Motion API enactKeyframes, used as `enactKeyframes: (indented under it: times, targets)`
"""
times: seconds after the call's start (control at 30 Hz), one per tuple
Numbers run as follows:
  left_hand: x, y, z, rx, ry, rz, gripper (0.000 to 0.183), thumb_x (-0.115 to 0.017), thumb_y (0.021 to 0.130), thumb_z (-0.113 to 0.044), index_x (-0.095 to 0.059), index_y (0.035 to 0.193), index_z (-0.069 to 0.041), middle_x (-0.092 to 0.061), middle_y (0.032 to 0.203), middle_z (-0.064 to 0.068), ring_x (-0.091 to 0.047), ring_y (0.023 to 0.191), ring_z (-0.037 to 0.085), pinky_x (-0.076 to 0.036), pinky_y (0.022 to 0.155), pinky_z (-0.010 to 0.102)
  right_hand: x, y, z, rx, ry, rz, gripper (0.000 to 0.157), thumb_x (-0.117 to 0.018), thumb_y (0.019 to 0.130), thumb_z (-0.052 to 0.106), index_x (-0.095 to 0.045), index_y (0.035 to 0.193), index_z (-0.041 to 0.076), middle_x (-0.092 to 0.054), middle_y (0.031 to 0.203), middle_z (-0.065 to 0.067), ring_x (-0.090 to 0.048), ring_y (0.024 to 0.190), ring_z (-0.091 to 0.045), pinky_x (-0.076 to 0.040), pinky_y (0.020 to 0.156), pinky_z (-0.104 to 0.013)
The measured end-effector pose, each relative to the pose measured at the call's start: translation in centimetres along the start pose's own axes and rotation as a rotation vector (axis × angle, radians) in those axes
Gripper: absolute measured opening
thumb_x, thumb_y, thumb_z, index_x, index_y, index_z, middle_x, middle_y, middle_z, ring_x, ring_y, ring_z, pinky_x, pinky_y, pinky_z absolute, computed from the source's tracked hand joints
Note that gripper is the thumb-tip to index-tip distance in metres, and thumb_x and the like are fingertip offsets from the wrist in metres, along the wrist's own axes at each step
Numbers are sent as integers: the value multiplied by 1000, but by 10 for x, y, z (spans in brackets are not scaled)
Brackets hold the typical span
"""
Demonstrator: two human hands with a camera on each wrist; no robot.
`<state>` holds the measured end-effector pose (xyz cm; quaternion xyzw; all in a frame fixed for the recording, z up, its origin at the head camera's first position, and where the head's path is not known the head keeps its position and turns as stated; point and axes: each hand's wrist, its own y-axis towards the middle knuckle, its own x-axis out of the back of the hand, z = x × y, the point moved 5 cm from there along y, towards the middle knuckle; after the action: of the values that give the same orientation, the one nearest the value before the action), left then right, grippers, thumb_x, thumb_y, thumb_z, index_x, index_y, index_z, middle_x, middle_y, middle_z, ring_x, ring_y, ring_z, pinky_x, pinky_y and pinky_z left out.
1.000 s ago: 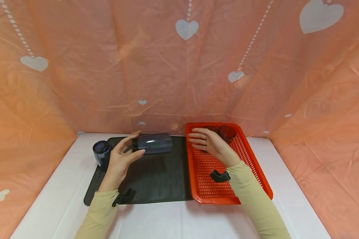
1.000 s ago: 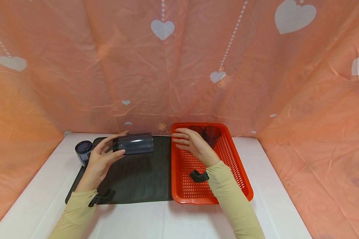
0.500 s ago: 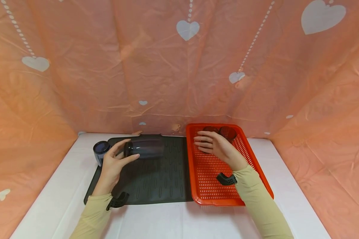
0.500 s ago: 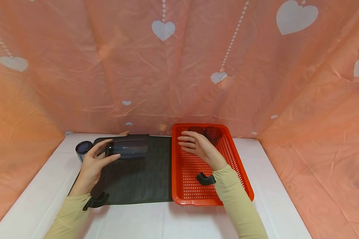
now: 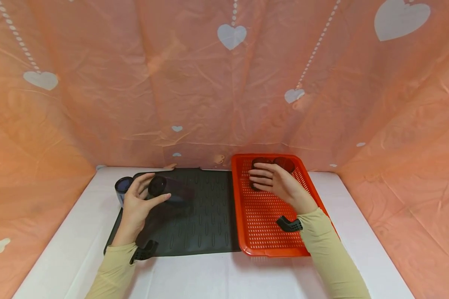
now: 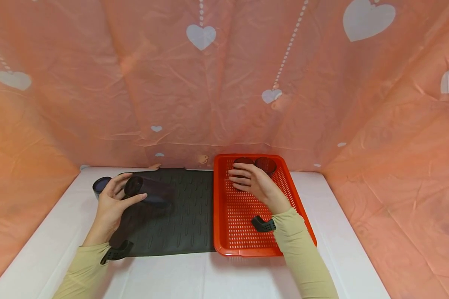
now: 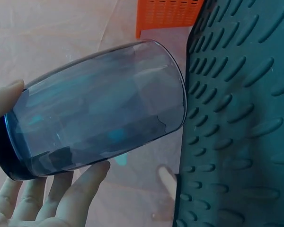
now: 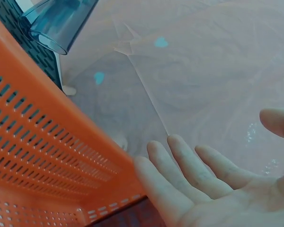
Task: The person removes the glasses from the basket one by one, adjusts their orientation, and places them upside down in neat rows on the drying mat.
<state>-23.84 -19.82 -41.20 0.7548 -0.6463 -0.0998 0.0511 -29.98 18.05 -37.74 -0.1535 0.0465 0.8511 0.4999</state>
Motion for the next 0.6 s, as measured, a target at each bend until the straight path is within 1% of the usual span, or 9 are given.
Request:
enactKeyframes:
  times: [0.03,0.13,0.3,0.4,0.47,0.6]
  targets:
    - [0,0,0,6,11,-6,72,-82,71,4,-50,133,-13,-49,132,11,-52,115,17,-50,81,22,1,-1,0,-2,4,-5,57,-30,106,31,-20,148,-6,-26,149,-30,-33,134,-41,-29,108,-50]
    - [2,-1,2,23,1,-29,70,-83,70,5,-49,130,-10,-52,126,7,-53,114,19,-51,79,23,5,-4,0,-6,10,-15,58,-30,106,32,-19,148,-6,-25,150,-29,-34,134,-40,-31,107,-49]
    - [6,0,4,18,-27,-60,68,-83,67,8,-49,124,-6,-58,117,5,-56,109,17,-54,74,23,10,-7,2,-3,8,-19,58,-29,106,32,-20,148,-6,-26,150,-28,-35,133,-40,-31,107,-49]
    - [7,0,4,16,2,-77,66,-84,67,7,-51,123,-7,-60,115,3,-58,106,16,-54,72,23,13,-10,3,2,10,-30,58,-30,105,32,-20,148,-6,-27,149,-28,-37,132,-40,-31,107,-49]
    - [9,0,4,20,16,-89,66,-84,67,7,-53,123,-9,-62,114,2,-58,105,15,-54,73,22,15,-12,3,3,19,-37,59,-32,105,33,-20,148,-6,-27,149,-28,-38,132,-40,-31,108,-49]
    - [12,1,4,23,15,-111,68,-84,66,7,-54,126,-6,-64,113,0,-59,103,16,-53,76,21,18,-14,4,-4,28,-40,61,-34,105,34,-18,149,-5,-26,150,-28,-37,132,-40,-30,108,-49]
